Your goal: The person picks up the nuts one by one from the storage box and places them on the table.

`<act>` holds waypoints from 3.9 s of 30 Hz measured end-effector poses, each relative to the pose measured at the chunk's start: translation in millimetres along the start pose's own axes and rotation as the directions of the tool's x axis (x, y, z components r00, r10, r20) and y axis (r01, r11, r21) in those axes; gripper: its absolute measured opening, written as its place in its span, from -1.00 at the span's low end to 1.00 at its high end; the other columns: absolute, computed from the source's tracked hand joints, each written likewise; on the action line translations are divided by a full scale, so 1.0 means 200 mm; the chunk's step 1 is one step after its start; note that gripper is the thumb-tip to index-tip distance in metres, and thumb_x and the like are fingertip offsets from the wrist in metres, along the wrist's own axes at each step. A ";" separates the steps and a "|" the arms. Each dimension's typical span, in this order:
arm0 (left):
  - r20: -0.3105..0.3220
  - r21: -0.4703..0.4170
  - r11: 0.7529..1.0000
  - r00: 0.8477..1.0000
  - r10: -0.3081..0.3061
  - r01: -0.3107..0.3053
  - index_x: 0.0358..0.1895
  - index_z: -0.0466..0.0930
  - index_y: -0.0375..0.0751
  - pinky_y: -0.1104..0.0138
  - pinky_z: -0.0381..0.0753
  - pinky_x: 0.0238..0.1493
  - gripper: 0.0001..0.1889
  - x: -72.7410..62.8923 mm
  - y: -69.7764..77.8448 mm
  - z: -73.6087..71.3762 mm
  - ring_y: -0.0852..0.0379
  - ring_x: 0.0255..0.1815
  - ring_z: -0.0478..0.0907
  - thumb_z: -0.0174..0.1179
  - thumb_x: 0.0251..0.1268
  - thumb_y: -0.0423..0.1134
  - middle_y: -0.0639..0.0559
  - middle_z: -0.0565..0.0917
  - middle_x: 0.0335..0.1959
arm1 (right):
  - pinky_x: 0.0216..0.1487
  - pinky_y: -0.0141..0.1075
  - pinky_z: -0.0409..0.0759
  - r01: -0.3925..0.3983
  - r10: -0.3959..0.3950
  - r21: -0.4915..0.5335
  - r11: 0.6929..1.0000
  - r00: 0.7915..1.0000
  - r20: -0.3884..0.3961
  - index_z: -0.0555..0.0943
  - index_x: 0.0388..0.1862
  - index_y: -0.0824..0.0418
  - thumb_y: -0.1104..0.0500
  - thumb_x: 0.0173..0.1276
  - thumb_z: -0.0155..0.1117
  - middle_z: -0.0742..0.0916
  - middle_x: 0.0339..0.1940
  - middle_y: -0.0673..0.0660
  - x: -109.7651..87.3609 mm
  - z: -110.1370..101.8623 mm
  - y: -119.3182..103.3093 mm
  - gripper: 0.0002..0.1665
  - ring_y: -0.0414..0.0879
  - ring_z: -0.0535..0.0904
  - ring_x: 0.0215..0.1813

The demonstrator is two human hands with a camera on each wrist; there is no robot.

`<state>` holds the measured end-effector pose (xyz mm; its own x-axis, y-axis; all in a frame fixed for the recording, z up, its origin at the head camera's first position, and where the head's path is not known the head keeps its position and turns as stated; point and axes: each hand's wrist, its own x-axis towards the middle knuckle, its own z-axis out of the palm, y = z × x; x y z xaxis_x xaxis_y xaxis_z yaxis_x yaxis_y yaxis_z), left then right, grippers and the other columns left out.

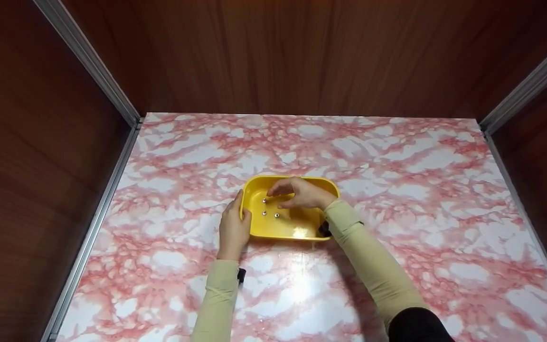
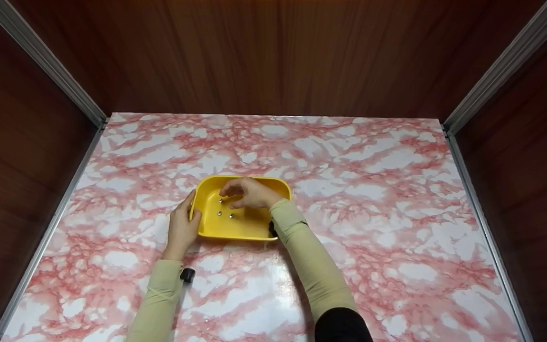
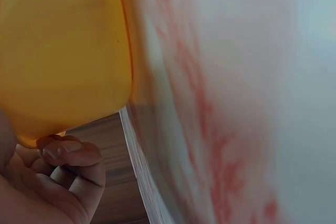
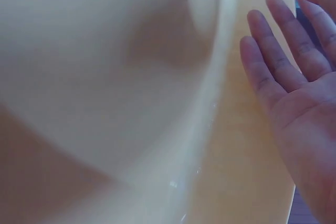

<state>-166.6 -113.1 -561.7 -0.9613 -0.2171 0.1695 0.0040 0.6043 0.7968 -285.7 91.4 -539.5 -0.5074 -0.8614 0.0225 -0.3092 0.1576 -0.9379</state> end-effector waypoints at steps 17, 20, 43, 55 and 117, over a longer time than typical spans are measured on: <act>-0.012 0.002 1.000 1.000 0.014 -0.014 0.37 0.33 -0.30 0.10 0.55 -0.06 -0.46 0.00 0.00 0.00 -0.05 -0.17 0.52 0.09 0.28 -0.44 -0.26 0.58 0.04 | 0.20 0.02 0.42 -0.046 0.042 0.056 0.997 0.996 0.079 0.52 0.06 0.51 0.57 0.16 0.24 0.63 0.03 0.40 0.01 0.02 0.03 -0.57 0.25 0.52 0.13; -0.010 0.004 1.000 1.000 0.008 -0.008 0.37 0.33 -0.29 0.11 0.56 -0.09 -0.45 0.00 0.01 0.00 -0.05 -0.20 0.51 0.09 0.28 -0.44 -0.26 0.58 0.05 | 0.19 0.01 0.44 -0.049 0.045 0.048 0.998 0.995 0.090 0.52 0.06 0.50 0.56 0.16 0.25 0.64 0.03 0.39 0.01 0.02 0.03 -0.56 0.24 0.53 0.11; 0.007 0.010 1.000 1.000 -0.027 0.027 0.39 0.31 -0.21 0.11 0.53 0.00 -0.45 0.00 0.01 0.00 -0.04 -0.08 0.51 0.06 0.30 -0.39 -0.23 0.54 0.15 | -0.01 -0.18 0.59 -0.103 0.109 -0.049 0.993 0.984 0.144 0.54 0.03 0.48 0.56 0.12 0.28 0.69 -0.07 0.34 0.02 0.05 0.02 -0.56 0.18 0.60 -0.03; 0.002 -0.005 1.000 1.000 -0.021 0.021 0.39 0.31 -0.22 0.14 0.54 -0.05 -0.44 0.00 0.01 0.00 -0.04 -0.17 0.50 0.07 0.29 -0.40 -0.23 0.56 0.10 | 0.01 -0.07 0.57 -0.072 0.081 -0.063 0.995 0.985 0.152 0.56 -0.02 0.48 0.56 0.12 0.28 0.68 -0.12 0.36 0.03 0.06 0.02 -0.61 0.22 0.59 -0.06; 0.003 -0.013 1.000 1.000 -0.011 0.011 0.38 0.32 -0.25 0.10 0.51 0.05 -0.45 0.00 -0.01 0.00 -0.05 -0.05 0.52 0.08 0.29 -0.41 -0.24 0.56 0.10 | -0.33 -0.35 0.51 -0.008 0.042 -0.265 0.964 0.992 0.123 0.53 -0.01 0.42 0.59 0.03 0.26 0.69 -0.35 0.26 0.05 0.08 0.03 -0.53 0.05 0.57 -0.32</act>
<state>-167.6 -113.5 -562.7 -0.9621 -0.2214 0.1589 -0.0031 0.5918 0.8061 -279.5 74.9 -551.2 -0.4174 -0.9068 -0.0593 -0.5073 0.2866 -0.8127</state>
